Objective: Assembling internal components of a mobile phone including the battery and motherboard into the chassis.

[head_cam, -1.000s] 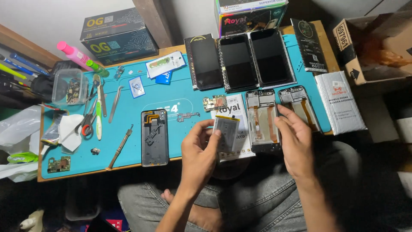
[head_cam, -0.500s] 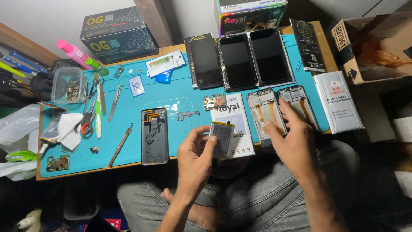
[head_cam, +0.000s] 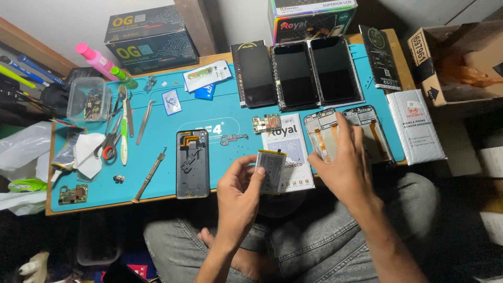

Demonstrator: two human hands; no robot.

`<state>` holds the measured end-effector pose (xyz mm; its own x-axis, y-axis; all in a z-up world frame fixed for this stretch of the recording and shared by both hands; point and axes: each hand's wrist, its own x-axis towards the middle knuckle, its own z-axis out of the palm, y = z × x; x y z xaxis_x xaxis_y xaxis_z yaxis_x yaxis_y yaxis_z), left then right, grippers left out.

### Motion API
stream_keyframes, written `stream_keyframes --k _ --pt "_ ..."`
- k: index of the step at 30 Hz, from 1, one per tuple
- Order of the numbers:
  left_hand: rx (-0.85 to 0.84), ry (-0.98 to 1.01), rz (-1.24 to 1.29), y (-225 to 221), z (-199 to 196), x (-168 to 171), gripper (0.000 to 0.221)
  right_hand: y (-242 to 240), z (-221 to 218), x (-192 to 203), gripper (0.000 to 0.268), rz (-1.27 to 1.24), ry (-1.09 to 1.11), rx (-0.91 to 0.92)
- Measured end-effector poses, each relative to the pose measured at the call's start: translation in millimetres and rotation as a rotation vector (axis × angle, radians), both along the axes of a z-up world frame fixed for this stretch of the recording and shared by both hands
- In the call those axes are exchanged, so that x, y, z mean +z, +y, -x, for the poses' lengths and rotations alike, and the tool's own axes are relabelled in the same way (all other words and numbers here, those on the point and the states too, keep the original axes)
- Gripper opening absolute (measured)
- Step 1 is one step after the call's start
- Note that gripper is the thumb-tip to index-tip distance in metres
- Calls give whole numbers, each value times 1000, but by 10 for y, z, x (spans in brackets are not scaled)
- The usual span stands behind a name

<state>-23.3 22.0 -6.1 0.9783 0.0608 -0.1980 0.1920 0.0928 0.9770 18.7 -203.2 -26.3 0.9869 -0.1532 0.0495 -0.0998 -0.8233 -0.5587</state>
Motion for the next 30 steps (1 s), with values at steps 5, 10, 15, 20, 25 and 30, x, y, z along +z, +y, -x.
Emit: stream_keyframes --k 5,10,15,20,25,30 --pt "46 43 75 56 4 45 30 -152 31 229 64 -1152 51 4" --pt "88 84 173 90 -20 28 35 -280 -8 406 73 -2265 374 262" --pt "99 98 168 103 -8 55 35 -273 -16 408 74 -2132 328 239" --pt "103 102 161 120 6 87 35 -162 -31 246 66 -668 -90 33" --pt "115 121 164 110 31 122 36 -57 -94 106 74 94 -151 -28" --pt "86 76 141 110 67 159 34 -30 -92 -11 73 312 -173 -70"
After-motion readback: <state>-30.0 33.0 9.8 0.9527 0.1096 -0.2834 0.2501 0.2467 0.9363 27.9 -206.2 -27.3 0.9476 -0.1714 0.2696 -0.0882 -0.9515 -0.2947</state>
